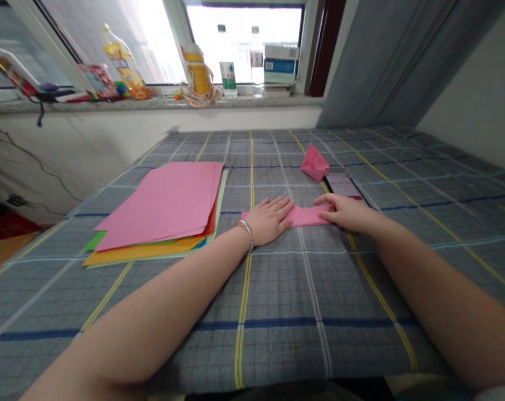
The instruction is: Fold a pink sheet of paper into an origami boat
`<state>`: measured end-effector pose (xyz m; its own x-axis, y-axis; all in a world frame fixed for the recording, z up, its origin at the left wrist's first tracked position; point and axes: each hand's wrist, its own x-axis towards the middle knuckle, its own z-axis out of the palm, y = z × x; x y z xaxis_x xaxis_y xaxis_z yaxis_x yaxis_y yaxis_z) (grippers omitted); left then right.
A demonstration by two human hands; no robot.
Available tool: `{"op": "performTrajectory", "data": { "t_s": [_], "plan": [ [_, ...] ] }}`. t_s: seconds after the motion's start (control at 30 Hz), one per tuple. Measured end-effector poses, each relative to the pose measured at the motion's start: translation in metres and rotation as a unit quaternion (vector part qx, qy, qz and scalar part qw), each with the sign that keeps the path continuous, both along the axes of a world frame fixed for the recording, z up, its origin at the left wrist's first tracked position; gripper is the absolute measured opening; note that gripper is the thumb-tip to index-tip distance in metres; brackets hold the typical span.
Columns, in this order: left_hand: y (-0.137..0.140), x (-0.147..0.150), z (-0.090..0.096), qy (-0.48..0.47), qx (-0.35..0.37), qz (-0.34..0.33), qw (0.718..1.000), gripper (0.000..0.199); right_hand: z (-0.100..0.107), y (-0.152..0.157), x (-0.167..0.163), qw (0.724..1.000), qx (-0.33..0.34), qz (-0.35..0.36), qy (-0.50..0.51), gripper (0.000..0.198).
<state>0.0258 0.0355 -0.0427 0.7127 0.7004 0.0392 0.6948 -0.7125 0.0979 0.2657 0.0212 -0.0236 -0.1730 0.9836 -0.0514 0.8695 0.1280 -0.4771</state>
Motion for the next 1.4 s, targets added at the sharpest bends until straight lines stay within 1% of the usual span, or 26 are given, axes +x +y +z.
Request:
{"op": "performTrajectory", "data": {
  "t_s": [0.13, 0.2, 0.27, 0.3, 0.33, 0.37, 0.43, 0.5, 0.53, 0.57, 0.6, 0.67, 0.77, 0.97, 1.07, 1.23, 1.4],
  "plan": [
    [0.000, 0.001, 0.001, 0.001, -0.002, -0.001, 1.000, 0.055, 0.007, -0.006, -0.001, 0.994, -0.092, -0.036, 0.054, 0.035],
    [0.000, 0.001, 0.001, 0.003, -0.007, -0.001, 1.000, 0.056, 0.009, -0.007, -0.002, 0.989, -0.122, -0.052, 0.073, 0.035],
    [0.001, 0.000, 0.002, 0.006, -0.011, -0.001, 1.000, 0.056, 0.007, -0.006, -0.002, 0.987, -0.135, -0.053, 0.072, 0.034],
    [0.001, 0.000, 0.002, 0.007, -0.011, -0.001, 1.000, 0.056, 0.006, -0.006, -0.001, 0.989, -0.128, -0.047, 0.062, 0.034],
    [0.001, 0.000, 0.001, 0.008, -0.009, 0.000, 1.000, 0.056, 0.005, -0.005, 0.000, 0.993, -0.106, -0.037, 0.046, 0.036],
    [0.001, 0.000, 0.001, 0.008, -0.007, -0.001, 1.000, 0.056, 0.003, -0.004, 0.001, 0.997, -0.067, -0.025, 0.028, 0.039],
    [0.001, 0.000, 0.001, 0.007, -0.001, -0.003, 1.000, 0.057, 0.000, -0.003, -0.001, 0.999, 0.049, 0.014, -0.004, 0.043],
    [0.001, 0.000, -0.001, 0.005, 0.005, -0.004, 1.000, 0.056, -0.002, -0.004, -0.007, 0.982, 0.170, 0.082, -0.023, 0.037],
    [0.001, 0.000, -0.001, 0.004, 0.006, -0.005, 1.000, 0.056, -0.002, -0.006, -0.012, 0.968, 0.215, 0.129, -0.029, 0.028],
    [0.000, 0.000, -0.002, 0.002, 0.008, -0.005, 1.000, 0.056, -0.002, -0.007, -0.018, 0.952, 0.249, 0.172, -0.034, 0.020],
    [0.000, 0.000, -0.002, 0.001, 0.008, -0.006, 1.000, 0.056, -0.002, -0.009, -0.023, 0.941, 0.263, 0.207, -0.040, 0.014],
    [0.001, -0.001, -0.003, -0.001, 0.009, -0.009, 1.000, 0.056, -0.002, -0.013, -0.034, 0.928, 0.259, 0.262, -0.056, 0.012],
    [0.002, -0.001, -0.003, -0.002, 0.006, -0.012, 1.000, 0.057, -0.002, -0.016, -0.041, 0.920, 0.266, 0.279, -0.078, 0.014],
    [0.006, -0.003, -0.001, -0.007, -0.016, -0.024, 1.000, 0.059, -0.002, -0.016, -0.039, 0.892, 0.301, 0.310, -0.135, 0.018],
    [0.007, -0.005, 0.001, -0.019, -0.031, -0.033, 0.999, 0.059, 0.001, -0.016, -0.039, 0.879, 0.307, 0.324, -0.167, 0.018],
    [0.009, -0.008, 0.004, -0.051, -0.053, -0.050, 0.996, 0.056, 0.007, -0.018, -0.039, 0.879, 0.284, 0.315, -0.217, 0.018],
    [0.010, -0.011, 0.004, -0.089, -0.072, -0.066, 0.991, 0.052, 0.014, -0.021, -0.033, 0.884, 0.257, 0.312, -0.235, 0.014]
  ]
}}
